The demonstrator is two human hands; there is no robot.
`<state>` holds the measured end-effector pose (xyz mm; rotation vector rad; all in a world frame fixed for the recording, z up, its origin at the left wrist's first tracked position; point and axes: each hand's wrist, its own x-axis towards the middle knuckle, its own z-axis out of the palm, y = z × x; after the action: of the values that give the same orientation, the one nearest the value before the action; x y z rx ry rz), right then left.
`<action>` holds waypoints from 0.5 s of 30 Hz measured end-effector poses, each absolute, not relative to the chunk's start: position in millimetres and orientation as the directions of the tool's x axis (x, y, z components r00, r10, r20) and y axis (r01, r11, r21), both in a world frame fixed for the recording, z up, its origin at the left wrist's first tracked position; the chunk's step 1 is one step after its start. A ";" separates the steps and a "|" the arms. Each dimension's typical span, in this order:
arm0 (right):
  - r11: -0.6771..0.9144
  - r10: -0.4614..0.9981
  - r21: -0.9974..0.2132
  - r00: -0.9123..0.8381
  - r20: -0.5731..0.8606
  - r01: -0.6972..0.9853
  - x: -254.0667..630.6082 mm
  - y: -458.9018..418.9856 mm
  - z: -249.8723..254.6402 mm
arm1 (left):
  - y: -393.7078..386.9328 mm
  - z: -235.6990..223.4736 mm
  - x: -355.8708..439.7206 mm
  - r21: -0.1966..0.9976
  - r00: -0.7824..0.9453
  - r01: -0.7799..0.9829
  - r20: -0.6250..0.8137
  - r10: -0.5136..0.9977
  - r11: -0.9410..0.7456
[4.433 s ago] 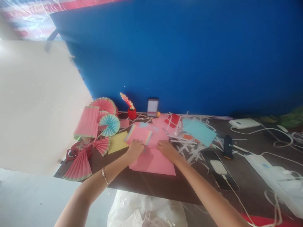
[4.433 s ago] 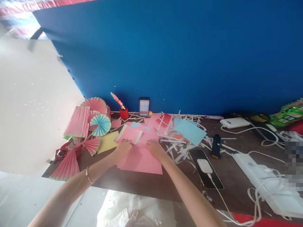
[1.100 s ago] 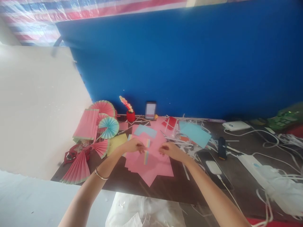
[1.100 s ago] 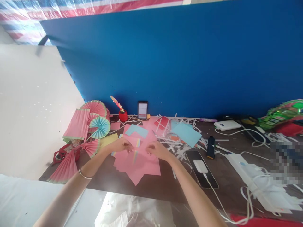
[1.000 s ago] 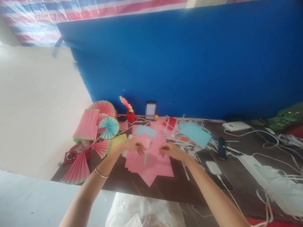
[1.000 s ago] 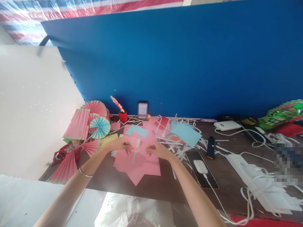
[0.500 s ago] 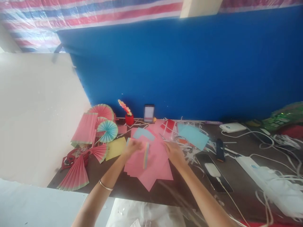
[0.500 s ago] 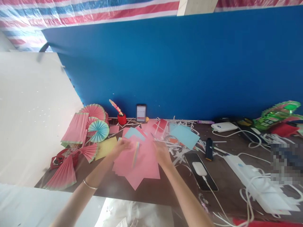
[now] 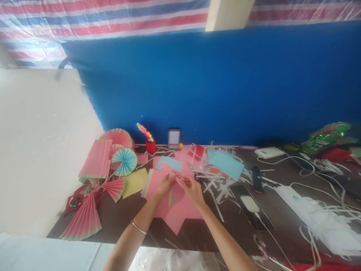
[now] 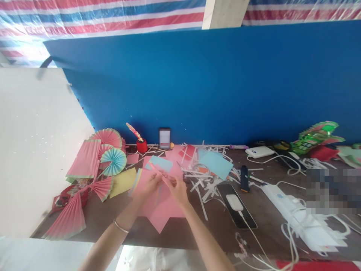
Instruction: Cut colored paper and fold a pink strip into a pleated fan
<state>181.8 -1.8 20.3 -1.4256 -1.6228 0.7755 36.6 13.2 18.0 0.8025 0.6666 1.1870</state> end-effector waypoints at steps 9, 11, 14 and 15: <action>0.268 0.963 -0.863 -0.099 0.250 0.428 183.5 16.2 5.1 | 17.3 11.6 26.9 0.772 0.052 -0.617 -0.155 0.987 0.153; 0.279 0.960 -0.882 -0.105 0.259 0.380 181.7 17.0 2.8 | 16.5 18.7 25.8 0.807 0.035 -0.558 -0.210 0.977 0.194; 0.297 0.951 -0.898 -0.182 0.248 0.324 179.0 17.7 -0.9 | 13.6 28.9 26.0 0.853 0.037 -0.464 -0.254 0.967 0.242; 0.295 0.948 -0.901 -0.212 0.236 0.317 178.5 17.9 -2.3 | 12.9 31.3 26.3 0.862 0.035 -0.446 -0.250 0.968 0.239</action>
<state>178.5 17.9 -2.3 -1.1575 -1.7106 0.9299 26.3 12.9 31.3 0.6768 0.9904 1.2245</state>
